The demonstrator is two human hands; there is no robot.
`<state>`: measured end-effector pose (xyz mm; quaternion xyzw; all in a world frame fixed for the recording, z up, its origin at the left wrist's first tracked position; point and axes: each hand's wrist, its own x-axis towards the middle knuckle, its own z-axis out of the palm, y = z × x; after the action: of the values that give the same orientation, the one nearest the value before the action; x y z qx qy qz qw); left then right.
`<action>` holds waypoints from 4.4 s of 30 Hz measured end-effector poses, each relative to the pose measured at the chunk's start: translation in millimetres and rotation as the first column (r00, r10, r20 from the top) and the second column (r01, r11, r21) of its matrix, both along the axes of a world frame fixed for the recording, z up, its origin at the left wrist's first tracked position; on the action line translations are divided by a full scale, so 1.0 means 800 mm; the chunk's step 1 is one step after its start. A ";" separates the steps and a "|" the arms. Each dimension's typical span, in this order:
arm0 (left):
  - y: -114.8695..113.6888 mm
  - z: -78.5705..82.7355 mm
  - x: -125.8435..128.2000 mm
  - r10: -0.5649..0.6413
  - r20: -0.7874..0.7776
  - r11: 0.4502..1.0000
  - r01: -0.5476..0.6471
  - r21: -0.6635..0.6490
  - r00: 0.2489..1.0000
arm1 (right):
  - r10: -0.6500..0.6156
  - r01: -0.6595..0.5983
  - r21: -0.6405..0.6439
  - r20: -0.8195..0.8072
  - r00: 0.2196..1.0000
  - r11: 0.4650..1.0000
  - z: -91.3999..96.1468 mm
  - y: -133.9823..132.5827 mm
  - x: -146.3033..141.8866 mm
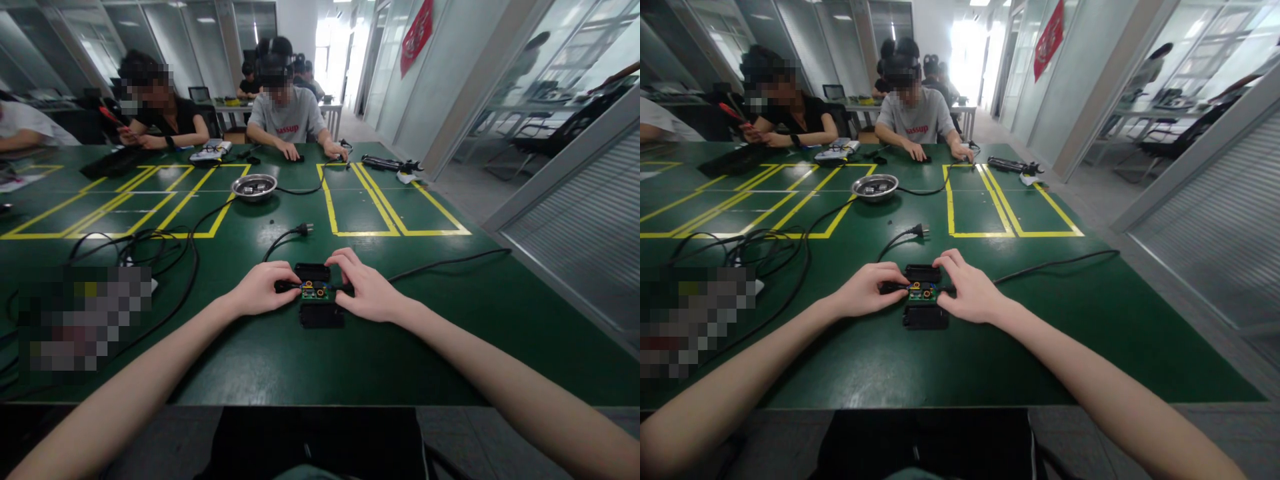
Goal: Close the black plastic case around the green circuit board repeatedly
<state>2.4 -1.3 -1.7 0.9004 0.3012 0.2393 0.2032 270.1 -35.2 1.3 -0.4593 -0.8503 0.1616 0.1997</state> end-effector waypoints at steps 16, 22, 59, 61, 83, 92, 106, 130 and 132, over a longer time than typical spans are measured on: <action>-0.019 0.017 0.006 -0.114 0.097 0.964 0.134 -0.228 0.989 | 0.306 -0.310 0.016 -0.212 0.928 0.951 0.017 0.009 0.032; -0.025 0.014 0.011 -0.157 0.049 0.955 0.164 -0.249 0.986 | 0.316 -0.340 -0.150 -0.159 0.935 0.928 0.022 0.003 0.028; -0.015 -0.004 0.017 0.240 -0.166 0.969 -0.225 0.104 0.956 | -0.135 0.142 -0.002 0.305 0.943 0.990 0.006 0.007 -0.003; -0.015 -0.004 0.019 0.255 -0.172 0.965 -0.240 0.105 0.952 | -0.160 0.163 0.011 0.279 0.947 0.987 0.005 0.007 -0.006; -0.017 0.008 0.030 0.317 -0.223 0.948 -0.313 0.053 0.922 | -0.178 0.192 0.012 0.436 0.882 0.981 0.015 0.012 -0.020; -0.016 0.009 0.031 0.314 -0.258 0.947 -0.321 0.016 0.913 | -0.202 0.204 0.047 0.466 0.861 0.978 0.012 0.009 -0.026; -0.007 -0.007 0.013 0.124 -0.106 0.987 -0.111 0.119 0.987 | 0.117 -0.129 -0.023 -0.283 0.952 0.991 -0.023 0.030 0.014; -0.014 -0.002 0.018 0.194 0.207 0.877 -0.075 -0.474 0.959 | -0.123 -0.173 -0.421 -0.588 0.799 0.890 -0.022 0.031 0.018; -0.013 -0.002 0.018 0.206 0.210 0.862 -0.076 -0.502 0.956 | -0.121 -0.172 -0.419 -0.585 0.802 0.891 -0.021 0.030 0.018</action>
<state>16.8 -11.3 -3.2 0.7564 0.3885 0.2841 0.4429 284.1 -11.2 -15.9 -0.4065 -0.6885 0.4937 0.3420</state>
